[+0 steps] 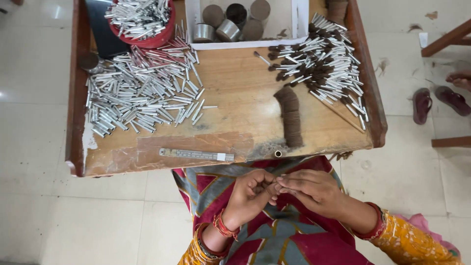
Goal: Assembling cosmetic brushes by inserting hair bundles into metal ferrules.
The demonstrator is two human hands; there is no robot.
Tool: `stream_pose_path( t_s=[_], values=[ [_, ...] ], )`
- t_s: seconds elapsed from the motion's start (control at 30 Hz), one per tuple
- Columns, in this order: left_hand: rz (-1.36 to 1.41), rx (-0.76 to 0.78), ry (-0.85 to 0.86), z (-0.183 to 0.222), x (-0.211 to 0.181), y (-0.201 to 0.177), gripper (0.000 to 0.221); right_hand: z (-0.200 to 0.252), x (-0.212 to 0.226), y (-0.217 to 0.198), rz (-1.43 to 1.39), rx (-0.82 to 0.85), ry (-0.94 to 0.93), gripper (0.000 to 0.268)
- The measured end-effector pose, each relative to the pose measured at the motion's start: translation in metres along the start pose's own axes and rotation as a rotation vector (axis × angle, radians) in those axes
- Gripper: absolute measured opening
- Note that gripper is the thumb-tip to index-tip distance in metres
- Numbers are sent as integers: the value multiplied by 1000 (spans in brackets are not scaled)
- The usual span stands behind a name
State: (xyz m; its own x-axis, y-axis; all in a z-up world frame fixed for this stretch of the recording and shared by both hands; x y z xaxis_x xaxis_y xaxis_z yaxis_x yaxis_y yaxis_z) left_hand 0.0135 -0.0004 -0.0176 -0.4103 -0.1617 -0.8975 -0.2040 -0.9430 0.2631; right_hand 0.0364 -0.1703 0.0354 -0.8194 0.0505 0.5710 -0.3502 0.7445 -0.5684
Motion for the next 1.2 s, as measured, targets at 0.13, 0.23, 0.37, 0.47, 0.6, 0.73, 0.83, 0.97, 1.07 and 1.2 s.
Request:
stream_pose_path(
  t_s=[0.13, 0.23, 0.37, 0.47, 0.6, 0.73, 0.83, 0.97, 1.07, 1.2],
  values=[
    [38, 72, -7, -4, 2, -6, 5, -6, 7, -3, 46, -41, -8, 32],
    [-282, -166, 174, -4, -41, -35, 7, -10, 7, -6, 85, -87, 22, 30],
    [-1084, -902, 518, -1, -114, -93, 7, -5, 2, -8, 127, -140, 73, 29],
    [-1262, -1014, 446, -20, -129, -131, 8, -7, 5, -8, 148, -137, 75, 29],
    [-1323, -954, 370, -37, -121, -156, 14, -12, 6, -10, 136, -133, 62, 30],
    [-1400, -886, 319, -43, -112, -153, 15, -11, 8, -10, 122, -126, 46, 29],
    [-1509, -929, 320, -43, -109, -147, 12, -11, 9, -10, 116, -132, 49, 28],
    [-1498, -980, 379, -34, -108, -135, 8, -8, 7, -12, 98, -158, 70, 28],
    [-1103, -767, 473, -6, -126, -91, 15, -5, 2, -11, 50, -175, 137, 27],
    [-524, -314, 480, 9, -96, -28, 32, 5, -4, -6, -54, -227, 253, 28]
  ],
)
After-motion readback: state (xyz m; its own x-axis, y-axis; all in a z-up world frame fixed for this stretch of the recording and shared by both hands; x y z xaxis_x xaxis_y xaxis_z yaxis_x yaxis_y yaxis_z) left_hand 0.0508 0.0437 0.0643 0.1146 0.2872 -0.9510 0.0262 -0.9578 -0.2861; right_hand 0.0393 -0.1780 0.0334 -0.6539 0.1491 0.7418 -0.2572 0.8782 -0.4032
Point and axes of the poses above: each hand's wrist, its own z-axis away from the middle knuckle, its own y-axis out of the palm, x = y × z, the point moved 6 cm from there along -z, towards the middle knuckle, and after that the axes turned 13 degrees about -y, right-handed, at the moved point
